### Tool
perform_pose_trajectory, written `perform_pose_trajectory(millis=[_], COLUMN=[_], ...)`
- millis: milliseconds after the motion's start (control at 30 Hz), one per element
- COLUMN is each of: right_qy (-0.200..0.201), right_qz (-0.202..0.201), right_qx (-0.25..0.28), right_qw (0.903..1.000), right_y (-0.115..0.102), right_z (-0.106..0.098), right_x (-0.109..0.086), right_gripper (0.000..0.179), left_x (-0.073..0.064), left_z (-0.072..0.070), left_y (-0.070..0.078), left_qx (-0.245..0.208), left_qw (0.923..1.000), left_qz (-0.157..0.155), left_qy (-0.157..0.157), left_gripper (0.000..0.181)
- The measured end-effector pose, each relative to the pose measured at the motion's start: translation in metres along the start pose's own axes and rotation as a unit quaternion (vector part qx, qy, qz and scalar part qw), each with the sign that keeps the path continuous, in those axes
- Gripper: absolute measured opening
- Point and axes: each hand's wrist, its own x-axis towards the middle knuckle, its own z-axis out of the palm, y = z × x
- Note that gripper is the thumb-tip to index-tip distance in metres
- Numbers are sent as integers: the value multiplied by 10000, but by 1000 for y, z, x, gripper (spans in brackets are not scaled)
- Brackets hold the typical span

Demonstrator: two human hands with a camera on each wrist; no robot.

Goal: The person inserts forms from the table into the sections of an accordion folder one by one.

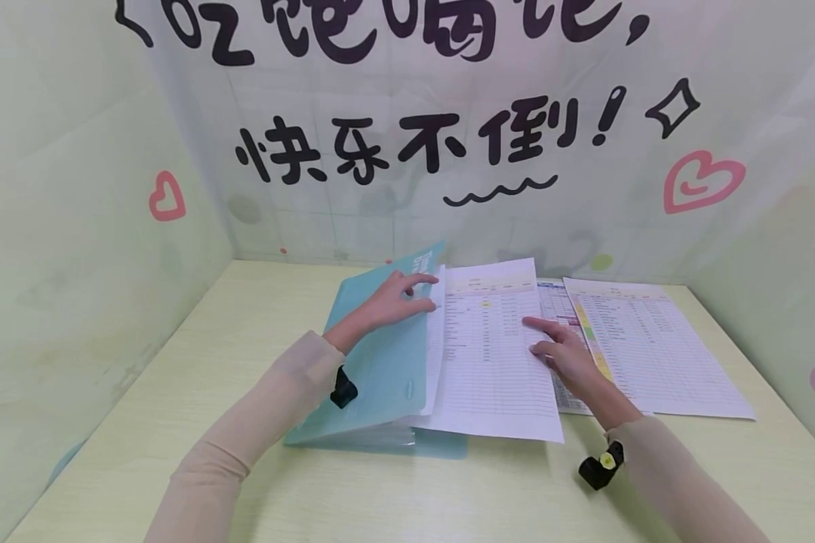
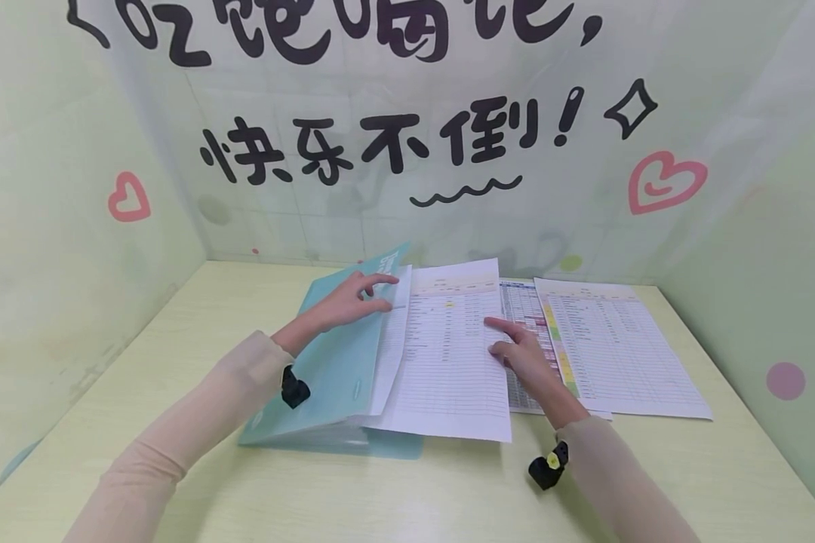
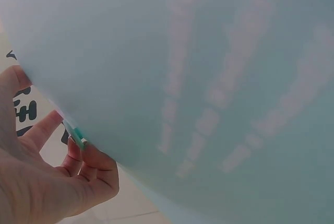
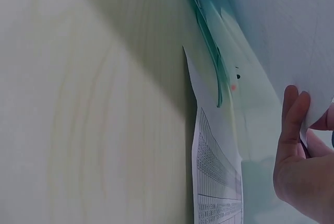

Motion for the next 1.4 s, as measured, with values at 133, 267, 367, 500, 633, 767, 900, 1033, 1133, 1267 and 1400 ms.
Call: perform_pose_trajectory(millis=[133, 267, 367, 500, 633, 767, 900, 1033, 1133, 1267, 1400], right_qy=[15, 27, 17, -37, -83, -36, 37, 16, -69, -246, -555], right_qz=[87, 105, 131, 153, 146, 178, 198, 154, 105, 25, -65], right_qx=[48, 13, -59, -56, -86, -220, -403, -450, -512, -740, -944], right_qw=[9999, 9999, 9999, 9999, 9998, 9996, 9990, 9989, 9986, 9970, 9940], right_y=[0, 1, 2, 4, 7, 9, 11, 11, 10, 8, 6], right_z=[6, 13, 17, 22, 27, 33, 36, 35, 32, 29, 26], right_x=[4, 7, 10, 14, 16, 19, 22, 22, 18, 8, -5], right_gripper=[53, 54, 53, 52, 52, 52, 52, 51, 49, 46, 44], left_x=[-1, -1, -1, -2, -2, -2, -3, -3, -3, -3, -3], left_z=[1, 1, 1, 1, 1, 1, 2, 2, 2, 2, 2], left_y=[1, 2, 2, 2, 2, 2, 3, 4, 3, 3, 3], left_qx=[-13, -19, -3, -15, -5, 21, 21, 25, 48, 66, 62], left_qw=[10000, 10000, 10000, 9999, 9999, 10000, 10000, 9999, 9999, 9999, 9999], left_qz=[-27, -71, -93, -119, -108, -94, -84, -91, -86, -88, -77], left_qy=[16, 27, 25, 7, -8, -3, 11, 38, 48, 49, 56], left_gripper=[48, 48, 48, 48, 48, 47, 47, 47, 47, 47, 47])
